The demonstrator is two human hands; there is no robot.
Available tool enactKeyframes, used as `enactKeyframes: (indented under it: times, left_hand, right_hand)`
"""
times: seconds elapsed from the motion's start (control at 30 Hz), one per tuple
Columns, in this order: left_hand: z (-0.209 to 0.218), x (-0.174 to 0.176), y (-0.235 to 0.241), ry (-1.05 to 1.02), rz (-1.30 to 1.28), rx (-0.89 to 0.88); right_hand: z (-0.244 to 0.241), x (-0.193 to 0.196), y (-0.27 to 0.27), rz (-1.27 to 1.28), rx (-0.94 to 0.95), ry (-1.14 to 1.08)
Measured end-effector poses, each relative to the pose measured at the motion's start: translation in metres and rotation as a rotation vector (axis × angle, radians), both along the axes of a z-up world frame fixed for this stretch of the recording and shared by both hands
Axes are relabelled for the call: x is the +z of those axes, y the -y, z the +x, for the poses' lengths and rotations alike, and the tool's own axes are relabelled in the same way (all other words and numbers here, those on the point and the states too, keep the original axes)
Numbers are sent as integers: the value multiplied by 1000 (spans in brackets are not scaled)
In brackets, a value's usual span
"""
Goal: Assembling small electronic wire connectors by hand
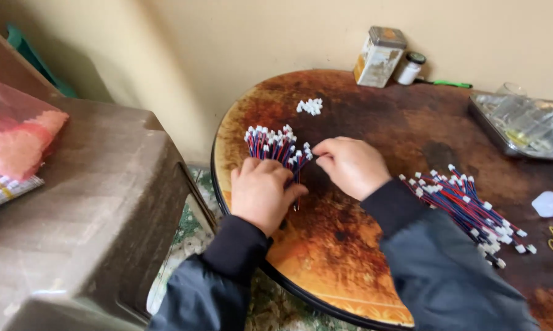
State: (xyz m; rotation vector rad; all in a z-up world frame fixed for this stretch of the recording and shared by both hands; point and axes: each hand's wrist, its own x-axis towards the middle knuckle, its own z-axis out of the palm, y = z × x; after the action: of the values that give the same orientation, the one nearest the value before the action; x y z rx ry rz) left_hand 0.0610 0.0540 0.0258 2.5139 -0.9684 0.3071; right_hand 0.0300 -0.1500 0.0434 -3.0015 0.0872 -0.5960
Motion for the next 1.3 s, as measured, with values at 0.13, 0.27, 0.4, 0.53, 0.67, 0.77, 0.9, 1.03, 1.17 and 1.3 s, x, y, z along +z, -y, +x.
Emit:
enactKeyframes:
  times: [0.13,0.27,0.4,0.53,0.67,0.77,0.9,1.03,1.17,1.3]
  left_hand:
    - [8,-12,6,-41,72,-29]
    - [6,-13,7,-87,66,-19]
    - [2,-8,6,-125,60,-10]
    - [3,-7,6,-142,71,-9]
    - [1,-5,4,-107,68,24]
    - [-3,0,-1,-56,40,10]
    - [-23,29,-14,-110,-229,-209]
    - [-41,43,-4,-54,-540,-483]
    - [-55,35,19,-552,-604,-644]
    - [-57,27,29,-972,-688,-667]
  right_hand:
    - [21,-3,-6,28,-40,-265]
    - [23,-14,-2,18,-3,-213]
    - [15,-14,1,19,43,-198]
    - [-3,-5,13,75,160,-86]
    - [-42,20,15,-42,203,179]
    - [-75,26,22,-149,174,378]
    - [-115,41,4,-97,171,570]
    - [-136,55,-24,-52,297,538]
    - [-143,50,-29,-41,398,517]
    - [-148,44,-23,-14,445,510]
